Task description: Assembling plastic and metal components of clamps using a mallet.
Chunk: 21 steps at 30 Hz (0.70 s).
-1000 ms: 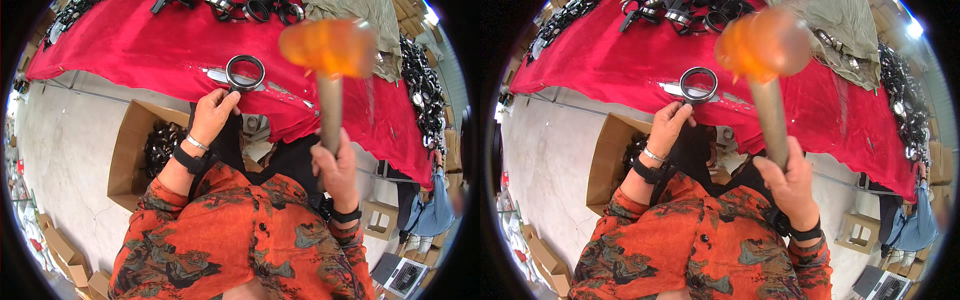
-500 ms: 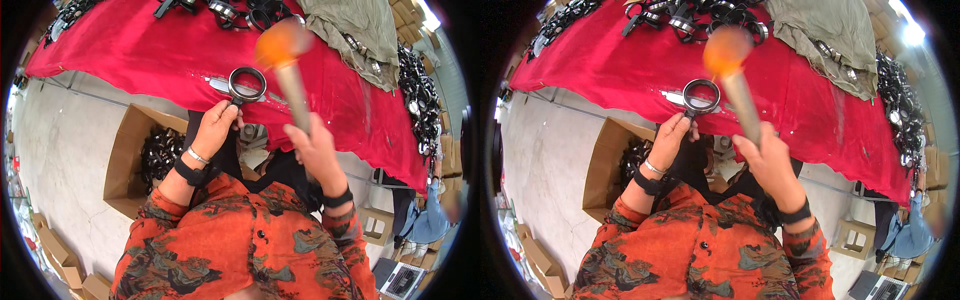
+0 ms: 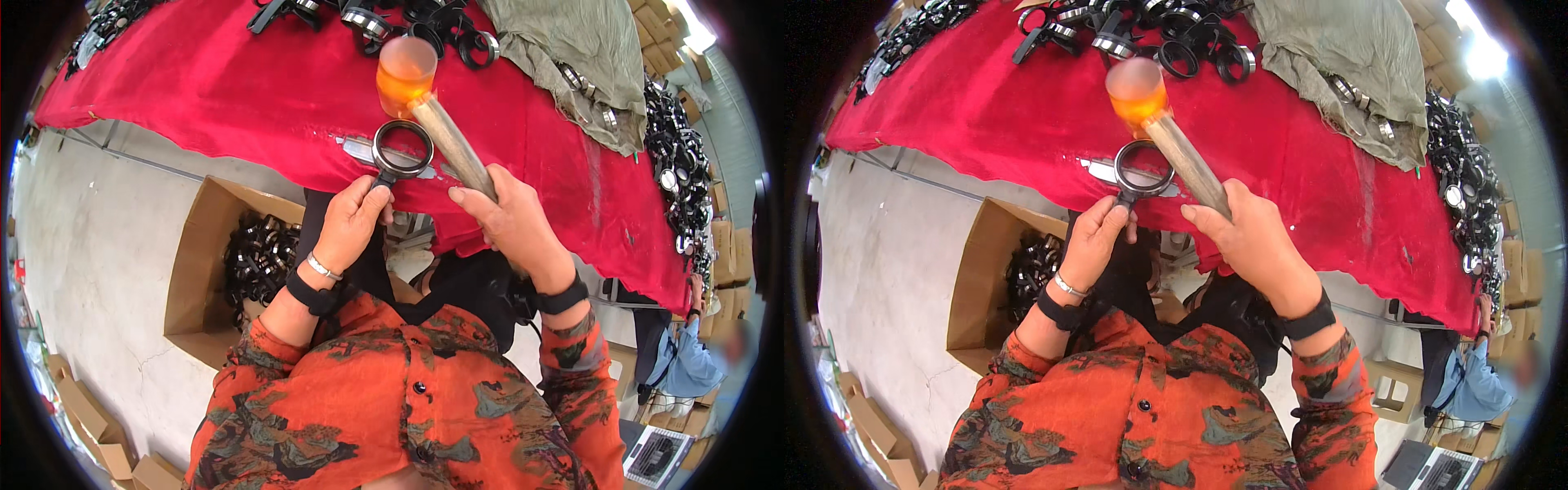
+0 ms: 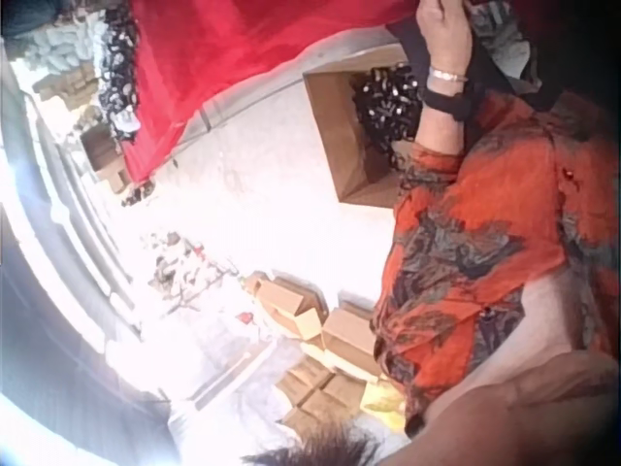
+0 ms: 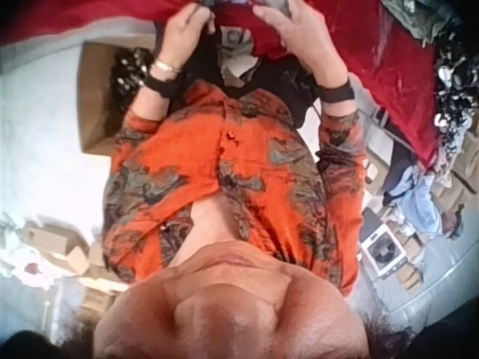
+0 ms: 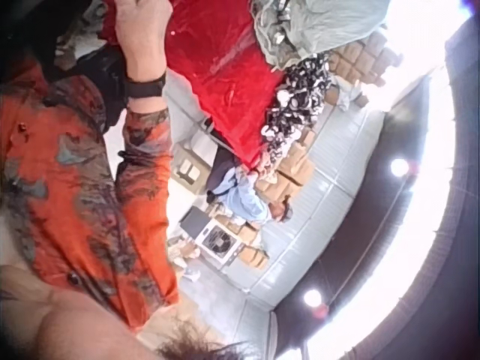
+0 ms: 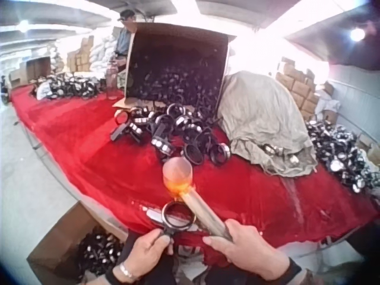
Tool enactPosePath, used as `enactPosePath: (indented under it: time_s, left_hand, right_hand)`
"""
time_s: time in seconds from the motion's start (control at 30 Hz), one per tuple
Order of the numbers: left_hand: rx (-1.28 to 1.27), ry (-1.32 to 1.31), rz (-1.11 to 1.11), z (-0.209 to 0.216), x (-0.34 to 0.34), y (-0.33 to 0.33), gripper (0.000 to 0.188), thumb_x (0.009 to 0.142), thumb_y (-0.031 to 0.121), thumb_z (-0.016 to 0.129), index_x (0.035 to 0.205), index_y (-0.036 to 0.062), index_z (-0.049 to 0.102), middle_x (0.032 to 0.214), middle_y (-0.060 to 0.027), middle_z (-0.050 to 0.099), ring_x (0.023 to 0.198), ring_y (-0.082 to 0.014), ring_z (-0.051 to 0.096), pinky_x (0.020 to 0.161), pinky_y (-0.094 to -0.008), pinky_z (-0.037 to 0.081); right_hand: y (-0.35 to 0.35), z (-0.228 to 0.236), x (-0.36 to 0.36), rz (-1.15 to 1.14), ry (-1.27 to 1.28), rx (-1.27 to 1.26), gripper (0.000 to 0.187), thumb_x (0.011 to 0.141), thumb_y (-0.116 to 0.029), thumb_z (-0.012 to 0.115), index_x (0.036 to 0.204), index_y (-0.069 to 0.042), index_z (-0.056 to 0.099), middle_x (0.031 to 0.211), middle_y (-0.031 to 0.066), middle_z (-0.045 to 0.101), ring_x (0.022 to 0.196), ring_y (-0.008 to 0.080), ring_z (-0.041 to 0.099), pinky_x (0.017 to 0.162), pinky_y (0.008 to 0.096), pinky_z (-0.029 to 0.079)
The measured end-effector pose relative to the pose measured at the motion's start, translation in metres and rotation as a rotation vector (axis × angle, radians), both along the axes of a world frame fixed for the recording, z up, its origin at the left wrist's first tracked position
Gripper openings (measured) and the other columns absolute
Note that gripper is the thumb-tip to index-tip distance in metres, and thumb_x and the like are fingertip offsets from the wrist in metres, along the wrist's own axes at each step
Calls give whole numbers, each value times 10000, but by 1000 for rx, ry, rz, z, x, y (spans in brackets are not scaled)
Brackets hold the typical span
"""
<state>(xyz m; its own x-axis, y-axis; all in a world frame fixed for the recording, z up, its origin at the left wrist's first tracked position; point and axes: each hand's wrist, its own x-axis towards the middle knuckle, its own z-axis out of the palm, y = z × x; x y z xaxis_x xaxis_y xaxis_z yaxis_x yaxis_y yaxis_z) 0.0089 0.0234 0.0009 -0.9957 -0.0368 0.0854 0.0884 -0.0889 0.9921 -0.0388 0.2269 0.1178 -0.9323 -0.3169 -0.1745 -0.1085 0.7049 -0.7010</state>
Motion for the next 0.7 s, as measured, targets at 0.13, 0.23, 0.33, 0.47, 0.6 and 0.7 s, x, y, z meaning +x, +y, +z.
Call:
enactPosePath:
  time_s: [0.13, 0.23, 0.33, 0.47, 0.6, 0.7]
  left_hand:
    - [-46, -5, 16, -2, 0, 0, 271, 991, 243, 477, 890, 8, 562, 711, -24, 561, 684, -105, 530, 666, -251, 433]
    - [-67, 4, 20, -1, -3, -1, 270, 992, 243, 477, 889, 9, 562, 707, -23, 559, 681, -107, 531, 665, -251, 435]
    - [-55, 9, 7, 2, -10, -1, 270, 993, 244, 477, 892, 9, 563, 707, -21, 558, 679, -106, 530, 662, -251, 436]
    - [-77, 12, 17, -5, -4, -7, 268, 994, 244, 474, 903, 8, 566, 712, -20, 560, 680, -100, 529, 658, -245, 435]
    - [-37, 35, 35, -2, -8, 5, 258, 972, 230, 511, 839, 18, 571, 666, -17, 576, 621, -94, 532, 587, -248, 422]
    - [60, 61, 40, -6, -16, 5, 265, 975, 233, 507, 837, 15, 568, 670, -13, 569, 627, -91, 535, 590, -245, 425]
  right_hand:
    - [-11, 26, 22, 9, 184, -143, 388, 834, -313, 693, 888, 28, 515, 629, 167, 512, 558, 287, 506, 541, 372, 429]
    - [-13, -7, 19, 64, 264, -36, 387, 818, -299, 711, 902, 20, 508, 637, 179, 530, 558, 337, 522, 539, 391, 436]
    - [-10, 12, 12, 144, 233, 116, 383, 812, -284, 721, 873, 12, 486, 648, 195, 542, 579, 380, 538, 535, 393, 443]
    - [-11, 31, 31, 134, 238, -11, 358, 810, -249, 724, 865, 8, 481, 653, 191, 541, 580, 377, 542, 539, 396, 446]
    - [15, -20, 46, 190, 326, 192, 378, 800, -250, 736, 939, -9, 481, 668, 192, 558, 625, 420, 560, 550, 413, 463]
    - [21, -24, 42, 249, 328, 131, 387, 785, -261, 753, 914, -8, 490, 672, 193, 560, 621, 405, 558, 549, 402, 466]
